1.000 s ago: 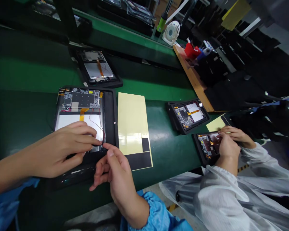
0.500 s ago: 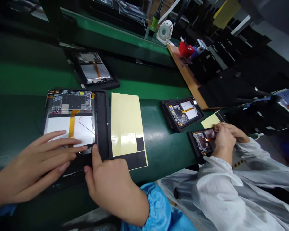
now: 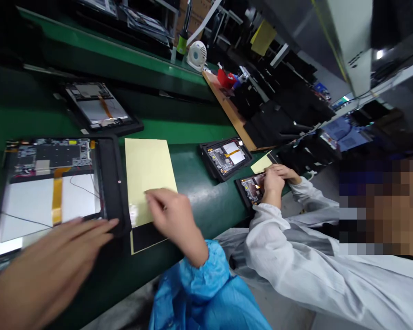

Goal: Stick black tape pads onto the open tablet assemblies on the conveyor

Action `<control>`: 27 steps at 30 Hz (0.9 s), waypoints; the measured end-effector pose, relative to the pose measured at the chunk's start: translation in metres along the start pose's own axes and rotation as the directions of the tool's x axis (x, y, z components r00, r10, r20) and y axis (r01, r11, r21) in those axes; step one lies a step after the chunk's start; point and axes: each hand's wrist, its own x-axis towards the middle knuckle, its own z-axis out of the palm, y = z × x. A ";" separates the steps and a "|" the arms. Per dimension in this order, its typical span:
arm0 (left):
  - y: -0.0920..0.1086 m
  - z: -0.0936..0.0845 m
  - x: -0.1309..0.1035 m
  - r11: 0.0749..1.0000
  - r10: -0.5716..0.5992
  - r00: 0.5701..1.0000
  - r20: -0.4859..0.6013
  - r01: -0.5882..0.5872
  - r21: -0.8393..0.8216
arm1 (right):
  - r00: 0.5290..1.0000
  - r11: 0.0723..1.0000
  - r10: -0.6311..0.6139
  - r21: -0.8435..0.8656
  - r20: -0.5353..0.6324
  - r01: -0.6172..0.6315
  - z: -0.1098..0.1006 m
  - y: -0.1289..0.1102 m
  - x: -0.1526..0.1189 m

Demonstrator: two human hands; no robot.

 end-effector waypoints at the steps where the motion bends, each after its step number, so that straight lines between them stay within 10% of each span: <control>1: 0.018 0.015 0.012 0.996 0.029 0.998 -0.057 -0.024 0.083 | 0.999 0.999 -0.001 -0.036 -0.041 -0.001 -0.008 0.018 0.000; 5: 0.068 0.080 0.054 0.927 -0.034 0.997 -0.064 0.055 0.371 | 0.998 0.993 -0.045 -0.103 0.052 0.050 -0.019 0.073 -0.003; 9: 0.077 0.114 0.062 0.886 -0.158 0.986 -0.045 0.162 0.435 | 0.992 0.989 -0.085 -0.117 0.088 0.095 -0.011 0.089 -0.011; 27: 0.068 0.101 0.063 0.856 -0.014 1.000 0.000 0.012 0.517 | 0.996 0.996 -0.083 -0.021 -0.036 0.083 0.001 0.084 -0.022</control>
